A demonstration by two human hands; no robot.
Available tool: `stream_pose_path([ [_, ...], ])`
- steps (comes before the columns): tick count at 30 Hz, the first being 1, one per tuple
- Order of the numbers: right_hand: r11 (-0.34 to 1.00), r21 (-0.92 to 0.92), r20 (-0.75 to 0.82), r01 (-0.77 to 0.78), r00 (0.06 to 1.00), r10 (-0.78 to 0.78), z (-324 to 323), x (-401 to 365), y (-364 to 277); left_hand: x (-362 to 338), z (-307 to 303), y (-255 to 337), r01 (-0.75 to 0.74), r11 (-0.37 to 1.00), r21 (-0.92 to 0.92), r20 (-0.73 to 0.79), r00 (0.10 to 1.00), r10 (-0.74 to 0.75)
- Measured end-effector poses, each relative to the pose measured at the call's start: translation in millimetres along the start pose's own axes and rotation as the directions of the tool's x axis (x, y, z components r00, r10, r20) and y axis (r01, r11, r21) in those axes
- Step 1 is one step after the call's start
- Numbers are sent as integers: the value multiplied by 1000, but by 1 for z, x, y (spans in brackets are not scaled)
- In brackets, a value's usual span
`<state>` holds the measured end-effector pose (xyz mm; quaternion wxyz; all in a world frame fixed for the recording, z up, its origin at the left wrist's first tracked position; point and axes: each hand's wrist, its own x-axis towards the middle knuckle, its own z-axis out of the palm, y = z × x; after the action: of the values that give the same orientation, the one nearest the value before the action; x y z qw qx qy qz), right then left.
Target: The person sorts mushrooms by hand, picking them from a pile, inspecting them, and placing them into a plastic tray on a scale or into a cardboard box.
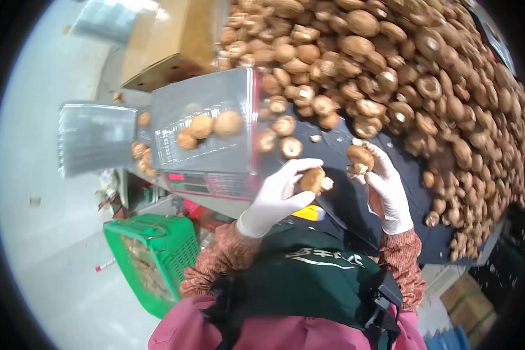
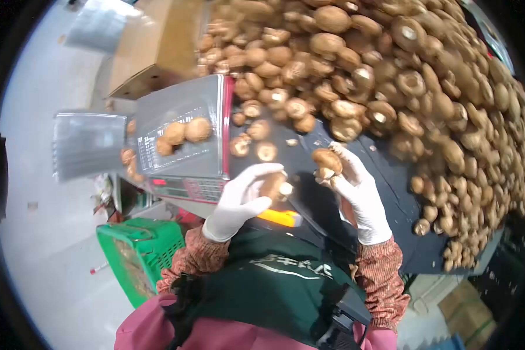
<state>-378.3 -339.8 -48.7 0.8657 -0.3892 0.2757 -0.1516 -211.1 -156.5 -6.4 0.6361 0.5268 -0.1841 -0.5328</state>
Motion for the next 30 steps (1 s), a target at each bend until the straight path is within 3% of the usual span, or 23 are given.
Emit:
stream_pose_path([
  [2,998,-32,91,-48,995,51,35,22,2,-13,-27,13,-207,928,310,-177,947,270],
  [4,986,-152,144,-62,986,84,78,40,1,-28,-58,27,-229,753,617,-316,804,504],
  [5,981,-194,193,19,981,19,97,49,10,-32,-70,35,-191,664,723,-377,696,611],
  [7,880,-410,288,241,949,-125,132,67,24,-41,-108,39,-59,417,907,-323,538,779],
  [10,541,-543,471,642,767,-436,172,87,51,-50,-149,42,76,447,891,-437,405,803],
  [11,337,-615,530,713,690,-494,182,90,59,-53,-167,39,104,434,895,-438,399,806],
  [14,60,-571,665,819,504,-551,205,105,78,-55,-193,37,217,281,935,-354,525,774],
  [16,-115,-591,730,799,468,-498,207,115,95,-56,-202,35,296,190,936,-337,605,721],
  [17,-200,-592,758,781,455,-467,204,119,101,-56,-203,35,289,190,938,-333,603,725],
  [22,-174,-602,766,779,502,-402,183,98,106,-58,-201,36,264,198,944,-323,612,722],
  [26,-140,-677,687,722,553,-472,148,73,99,-57,-196,39,303,168,938,-325,598,733],
  [30,-104,-804,540,585,646,-540,110,74,94,-58,-201,37,341,65,938,-297,691,659],
])
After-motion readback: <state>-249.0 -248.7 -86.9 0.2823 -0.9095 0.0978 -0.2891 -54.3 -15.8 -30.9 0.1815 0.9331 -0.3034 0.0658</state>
